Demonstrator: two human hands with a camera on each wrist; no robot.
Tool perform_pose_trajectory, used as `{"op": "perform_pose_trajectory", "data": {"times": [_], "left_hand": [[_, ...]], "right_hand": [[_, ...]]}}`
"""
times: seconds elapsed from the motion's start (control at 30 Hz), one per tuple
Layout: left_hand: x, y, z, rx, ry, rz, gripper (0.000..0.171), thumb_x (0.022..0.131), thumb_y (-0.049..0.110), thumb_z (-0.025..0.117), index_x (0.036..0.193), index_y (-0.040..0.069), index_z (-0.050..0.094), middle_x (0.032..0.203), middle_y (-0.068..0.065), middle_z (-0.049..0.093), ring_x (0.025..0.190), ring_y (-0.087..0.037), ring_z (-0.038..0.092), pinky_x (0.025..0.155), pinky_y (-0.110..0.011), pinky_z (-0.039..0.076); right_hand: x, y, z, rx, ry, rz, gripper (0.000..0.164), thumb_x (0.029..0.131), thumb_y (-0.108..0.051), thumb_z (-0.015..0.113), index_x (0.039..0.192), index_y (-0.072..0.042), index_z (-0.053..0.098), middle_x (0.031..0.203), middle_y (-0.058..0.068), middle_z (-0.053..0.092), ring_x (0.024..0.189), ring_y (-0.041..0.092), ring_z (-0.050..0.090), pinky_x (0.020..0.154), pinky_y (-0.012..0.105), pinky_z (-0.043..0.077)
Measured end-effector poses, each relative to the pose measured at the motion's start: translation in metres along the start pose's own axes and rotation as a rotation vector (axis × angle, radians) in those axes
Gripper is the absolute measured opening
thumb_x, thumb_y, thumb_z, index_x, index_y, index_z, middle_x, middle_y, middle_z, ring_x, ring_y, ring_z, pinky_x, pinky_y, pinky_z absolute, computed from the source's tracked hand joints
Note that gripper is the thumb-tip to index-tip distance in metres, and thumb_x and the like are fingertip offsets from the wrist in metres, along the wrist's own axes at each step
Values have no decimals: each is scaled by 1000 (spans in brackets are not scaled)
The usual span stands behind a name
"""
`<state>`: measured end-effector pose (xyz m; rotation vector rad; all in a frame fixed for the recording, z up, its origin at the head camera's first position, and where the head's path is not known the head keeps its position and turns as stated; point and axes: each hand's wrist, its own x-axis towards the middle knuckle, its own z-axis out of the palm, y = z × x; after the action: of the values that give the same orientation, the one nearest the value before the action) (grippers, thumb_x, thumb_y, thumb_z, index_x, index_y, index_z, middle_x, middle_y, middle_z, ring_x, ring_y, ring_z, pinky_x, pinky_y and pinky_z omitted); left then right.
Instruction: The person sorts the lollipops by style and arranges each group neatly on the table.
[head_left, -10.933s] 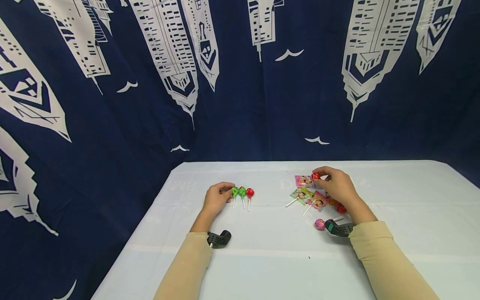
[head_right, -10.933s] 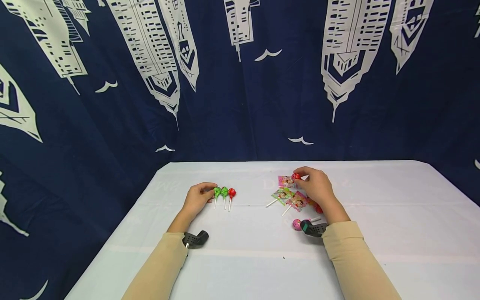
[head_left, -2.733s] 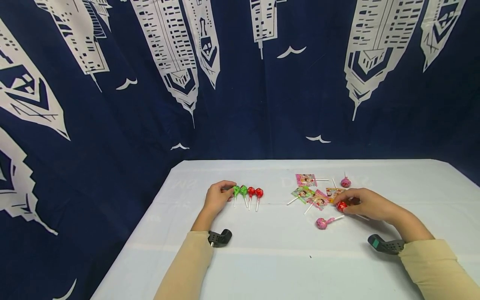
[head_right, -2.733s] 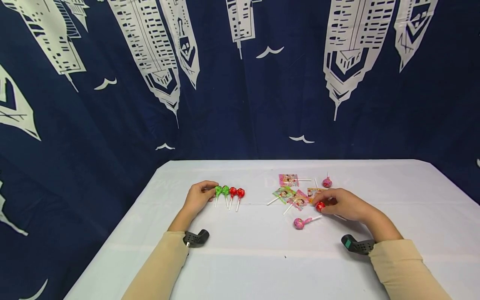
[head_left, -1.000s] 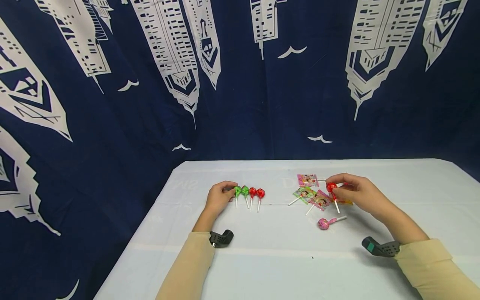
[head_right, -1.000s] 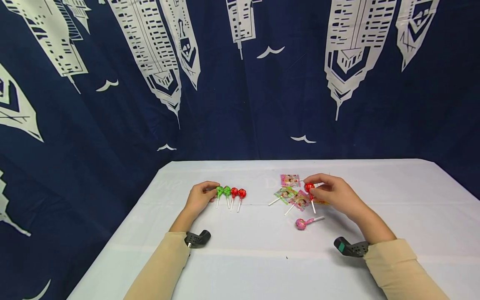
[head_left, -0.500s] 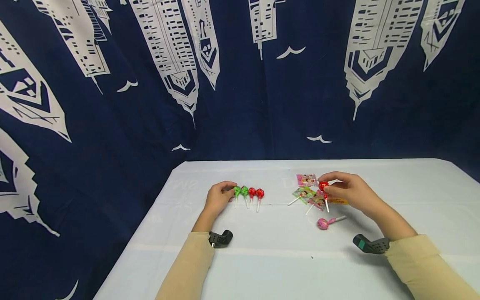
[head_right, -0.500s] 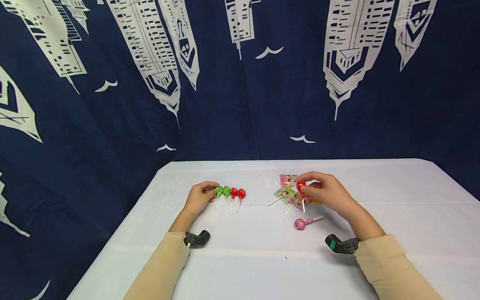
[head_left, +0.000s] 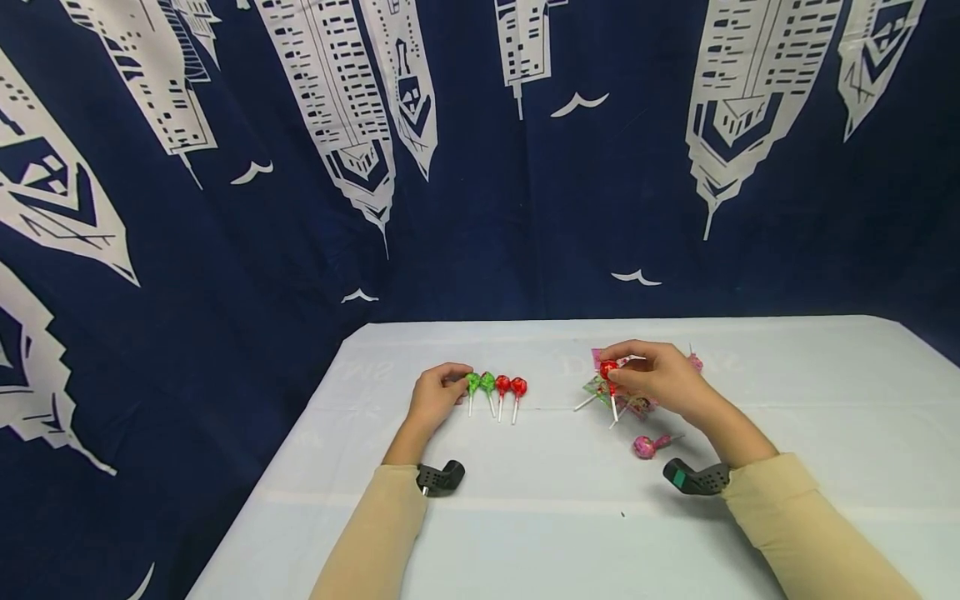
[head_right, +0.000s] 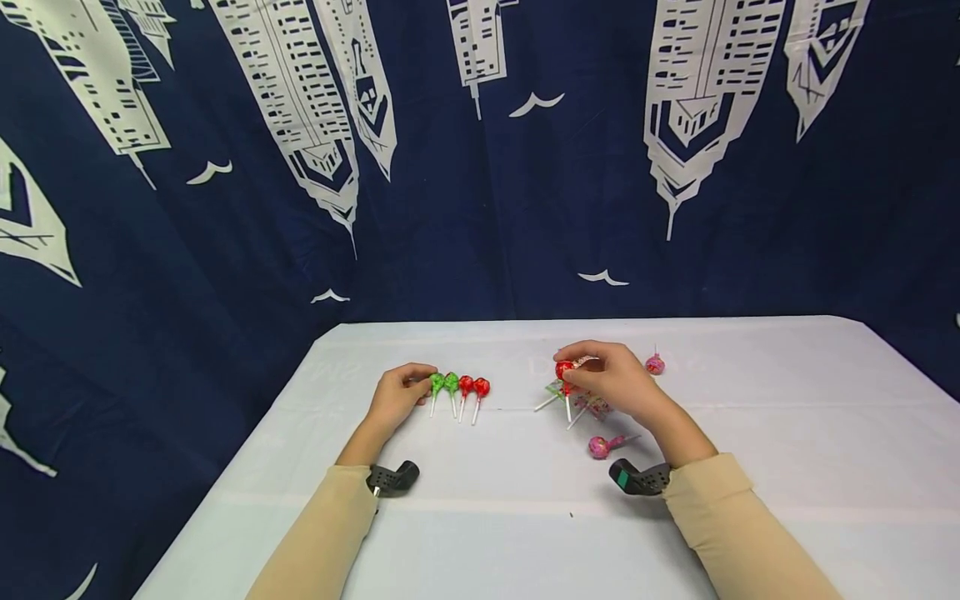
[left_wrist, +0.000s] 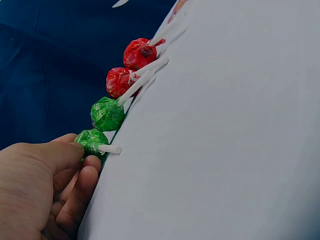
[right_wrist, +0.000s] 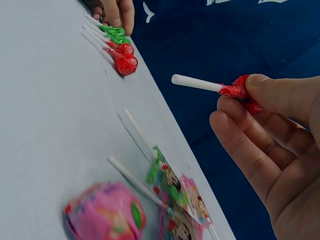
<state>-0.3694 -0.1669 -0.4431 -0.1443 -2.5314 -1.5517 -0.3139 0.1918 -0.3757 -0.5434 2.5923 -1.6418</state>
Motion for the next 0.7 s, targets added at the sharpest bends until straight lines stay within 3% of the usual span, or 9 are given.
{"op": "perform_pose_trajectory", "data": {"times": [0.17, 0.33, 0.5, 0.7], "left_hand": [[0, 1, 0, 3, 0, 1, 19, 93, 6, 67, 110, 10, 75, 110, -11, 74, 65, -5, 61, 59, -19, 54], [-1, 1, -1, -3, -4, 2, 19, 94, 6, 67, 111, 10, 75, 112, -11, 73, 66, -6, 62, 59, -19, 55], [-2, 2, -1, -14, -9, -2, 19, 94, 6, 67, 111, 10, 75, 113, -11, 73, 69, -7, 63, 61, -19, 55], [-2, 2, -1, -10, -8, -6, 19, 94, 6, 67, 111, 10, 75, 112, -10, 73, 68, -7, 62, 60, -20, 55]], "right_hand": [[8, -1, 10, -28, 14, -7, 32, 93, -17, 71, 123, -7, 67, 107, 17, 73, 84, 12, 70, 72, 35, 61], [14, -2, 22, -3, -7, -15, 32, 92, -15, 71, 122, -2, 67, 103, 22, 73, 82, 16, 72, 76, 36, 62], [21, -2, 34, -54, -6, 3, 33, 91, -14, 72, 121, -2, 68, 99, 18, 74, 80, 18, 71, 72, 33, 61], [27, -4, 48, -51, 9, -23, 31, 90, -8, 72, 119, 2, 68, 108, 20, 71, 80, 19, 70, 72, 30, 62]]}}
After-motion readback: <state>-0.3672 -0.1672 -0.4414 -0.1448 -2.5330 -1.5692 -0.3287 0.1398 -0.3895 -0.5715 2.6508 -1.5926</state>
